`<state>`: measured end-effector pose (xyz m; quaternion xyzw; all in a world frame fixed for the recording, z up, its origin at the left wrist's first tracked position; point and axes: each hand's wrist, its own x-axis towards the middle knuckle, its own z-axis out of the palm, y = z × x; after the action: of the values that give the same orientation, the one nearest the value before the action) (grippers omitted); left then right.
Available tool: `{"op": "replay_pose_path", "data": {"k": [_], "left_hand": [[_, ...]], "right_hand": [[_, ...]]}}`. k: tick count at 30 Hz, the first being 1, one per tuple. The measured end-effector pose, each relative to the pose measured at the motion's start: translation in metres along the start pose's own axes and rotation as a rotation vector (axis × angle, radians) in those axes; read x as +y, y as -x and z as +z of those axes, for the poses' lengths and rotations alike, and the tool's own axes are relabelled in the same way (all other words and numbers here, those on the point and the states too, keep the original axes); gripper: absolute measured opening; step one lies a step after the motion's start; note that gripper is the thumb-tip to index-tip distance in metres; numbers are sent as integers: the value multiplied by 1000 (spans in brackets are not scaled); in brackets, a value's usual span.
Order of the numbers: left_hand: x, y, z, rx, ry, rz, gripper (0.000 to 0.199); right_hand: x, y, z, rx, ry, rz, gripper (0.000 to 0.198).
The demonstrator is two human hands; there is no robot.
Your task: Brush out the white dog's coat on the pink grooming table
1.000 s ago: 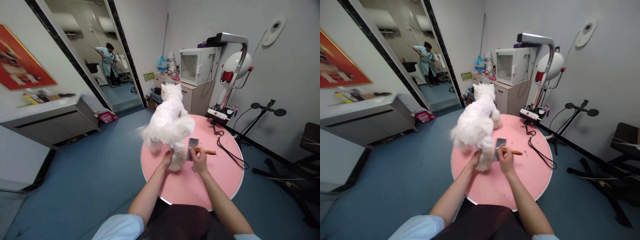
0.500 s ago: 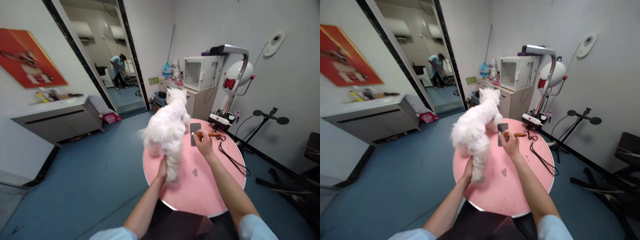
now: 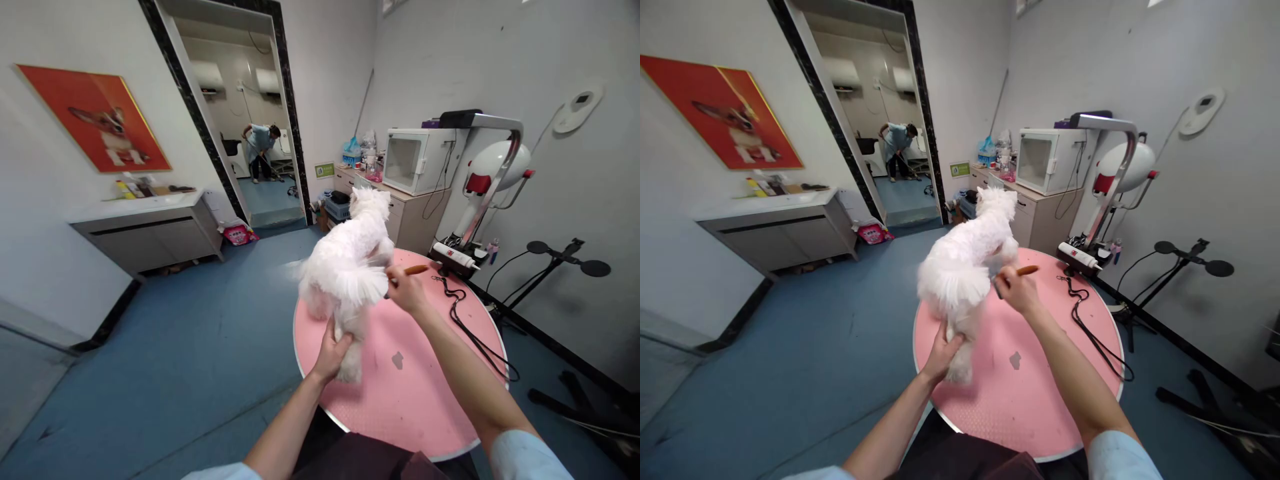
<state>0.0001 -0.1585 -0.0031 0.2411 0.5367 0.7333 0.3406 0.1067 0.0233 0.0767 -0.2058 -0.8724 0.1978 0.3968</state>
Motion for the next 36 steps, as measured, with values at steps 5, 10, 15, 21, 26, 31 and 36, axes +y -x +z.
{"op": "replay_pose_path", "data": {"k": [5, 10, 15, 21, 26, 31, 36], "left_hand": [[7, 0, -7, -67, -84, -7, 73], [10, 5, -12, -119, -68, -11, 76], [14, 6, -14, -123, -21, -17, 74], [18, 4, -11, -115, -56, -18, 73], [21, 7, -9, -152, -48, -11, 75], [19, 8, -9, -201, -83, -52, 73], [8, 2, -13, -175, -128, -11, 72]], "right_hand": [[-8, 6, -2, -233, -71, -193, 16], [-8, 8, -2, 19, -33, 75, 19], [-12, 12, 5, -249, -2, -182, 17], [-11, 14, 8, -105, -26, -175, 18], [-5, 10, 3, 137, 75, 2, 16], [-7, 12, 5, -192, -27, -339, 12], [-1, 5, 6, 88, -23, -122, 13]]}}
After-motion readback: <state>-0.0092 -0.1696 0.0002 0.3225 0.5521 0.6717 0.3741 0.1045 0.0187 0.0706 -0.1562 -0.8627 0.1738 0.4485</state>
